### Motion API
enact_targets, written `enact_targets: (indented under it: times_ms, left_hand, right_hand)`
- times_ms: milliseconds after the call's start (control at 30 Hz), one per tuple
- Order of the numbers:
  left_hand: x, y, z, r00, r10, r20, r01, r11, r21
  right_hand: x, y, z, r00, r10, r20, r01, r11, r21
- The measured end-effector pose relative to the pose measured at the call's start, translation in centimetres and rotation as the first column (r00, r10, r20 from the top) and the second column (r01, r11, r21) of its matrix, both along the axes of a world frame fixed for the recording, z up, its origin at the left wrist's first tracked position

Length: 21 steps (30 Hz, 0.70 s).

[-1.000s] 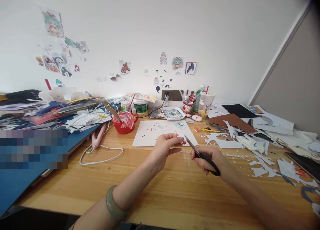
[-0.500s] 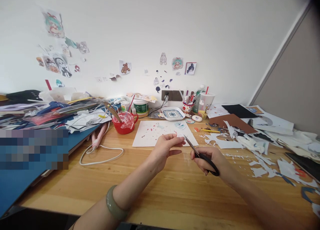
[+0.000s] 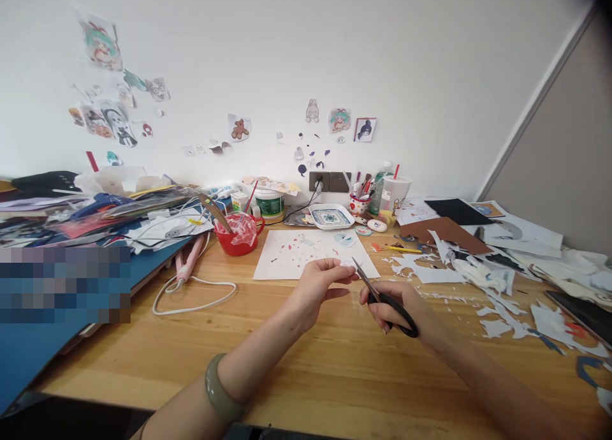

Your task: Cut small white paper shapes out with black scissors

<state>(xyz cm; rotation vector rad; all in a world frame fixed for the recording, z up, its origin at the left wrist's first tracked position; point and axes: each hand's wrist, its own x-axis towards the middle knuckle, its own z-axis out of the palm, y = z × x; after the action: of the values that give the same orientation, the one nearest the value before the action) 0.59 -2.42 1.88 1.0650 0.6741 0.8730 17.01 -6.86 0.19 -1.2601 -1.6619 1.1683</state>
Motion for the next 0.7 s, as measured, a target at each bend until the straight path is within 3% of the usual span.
enact_targets:
  times_ms: [700]
  left_hand:
    - [0.14,-0.20,-0.16,1.000,-0.013,0.000,0.013,1.000,-0.005]
  right_hand:
    - [-0.18,-0.16,0.45,1.000,0.005,0.021,-0.005,1.000,-0.002]
